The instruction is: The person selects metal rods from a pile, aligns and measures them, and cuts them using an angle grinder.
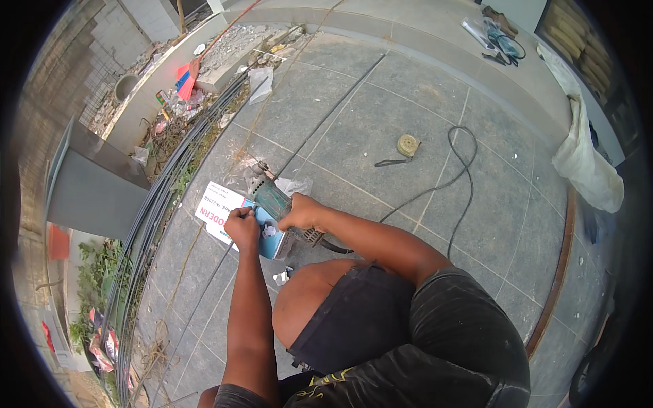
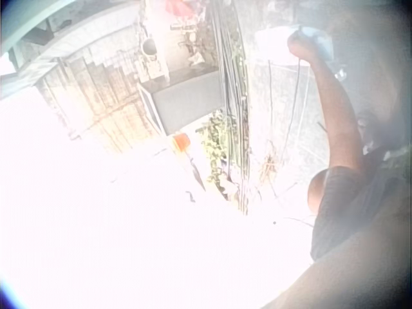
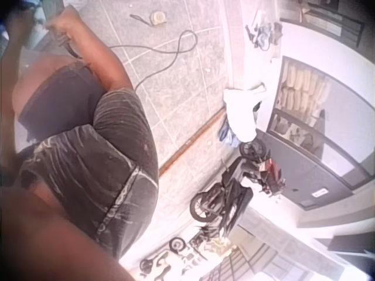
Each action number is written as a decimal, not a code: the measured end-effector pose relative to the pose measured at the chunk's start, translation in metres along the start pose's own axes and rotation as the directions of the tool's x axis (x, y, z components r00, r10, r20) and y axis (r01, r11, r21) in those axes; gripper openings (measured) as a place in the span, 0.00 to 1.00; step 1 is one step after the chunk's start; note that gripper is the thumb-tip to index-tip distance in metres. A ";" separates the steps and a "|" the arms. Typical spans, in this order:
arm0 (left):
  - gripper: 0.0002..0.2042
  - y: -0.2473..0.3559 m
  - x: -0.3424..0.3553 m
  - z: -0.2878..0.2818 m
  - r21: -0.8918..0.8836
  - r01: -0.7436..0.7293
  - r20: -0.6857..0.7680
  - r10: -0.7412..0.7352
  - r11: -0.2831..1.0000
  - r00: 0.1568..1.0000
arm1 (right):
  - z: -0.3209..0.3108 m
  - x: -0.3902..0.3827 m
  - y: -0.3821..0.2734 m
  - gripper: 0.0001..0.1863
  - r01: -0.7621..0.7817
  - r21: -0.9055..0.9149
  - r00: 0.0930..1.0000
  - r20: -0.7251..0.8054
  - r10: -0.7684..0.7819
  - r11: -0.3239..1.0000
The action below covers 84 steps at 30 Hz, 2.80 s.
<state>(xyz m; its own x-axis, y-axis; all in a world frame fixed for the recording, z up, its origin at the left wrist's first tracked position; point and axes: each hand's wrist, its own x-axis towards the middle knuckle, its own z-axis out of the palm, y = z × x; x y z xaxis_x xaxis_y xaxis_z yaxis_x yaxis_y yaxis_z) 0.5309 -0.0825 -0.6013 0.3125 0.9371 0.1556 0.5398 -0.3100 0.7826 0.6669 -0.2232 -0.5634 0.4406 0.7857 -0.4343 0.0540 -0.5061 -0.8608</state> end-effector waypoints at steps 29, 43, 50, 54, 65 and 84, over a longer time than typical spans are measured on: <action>0.05 -0.001 -0.004 -0.006 -0.045 -0.065 -0.024 0.064 0.997 0.998 | -0.095 -0.029 -0.012 0.35 0.095 0.054 0.944 -0.323 -0.073 0.994; 0.13 0.096 -0.055 0.035 -0.183 -0.398 -0.097 0.386 0.899 0.917 | -0.160 -0.051 0.066 0.44 -0.170 -0.164 0.754 -0.656 0.021 0.972; 0.24 0.137 -0.096 0.117 -0.613 0.065 0.394 0.234 0.787 0.889 | -0.153 -0.052 0.083 0.45 -0.069 -0.053 0.885 -0.465 0.036 0.996; 0.22 0.129 -0.076 0.128 -0.649 0.052 0.368 0.253 0.759 0.895 | -0.147 -0.059 0.088 0.45 0.023 -0.070 0.938 -0.344 -0.046 0.997; 0.09 0.129 -0.067 0.122 -0.586 -0.212 0.171 0.375 0.782 0.911 | -0.145 -0.059 0.085 0.39 0.088 0.317 0.990 -0.132 -0.048 0.944; 0.07 0.134 -0.082 0.099 -0.418 -0.054 0.240 0.167 0.907 0.956 | -0.169 -0.052 0.106 0.40 -0.552 -0.361 0.691 -0.702 0.170 0.752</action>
<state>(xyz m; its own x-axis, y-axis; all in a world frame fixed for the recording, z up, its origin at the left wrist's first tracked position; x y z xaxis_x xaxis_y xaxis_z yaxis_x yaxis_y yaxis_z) 0.6554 -0.2167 -0.5689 0.5768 0.8056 0.1350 0.1462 -0.2644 0.9533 0.8013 -0.3780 -0.5868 0.9430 0.2070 -0.2606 0.1209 -0.9426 -0.3113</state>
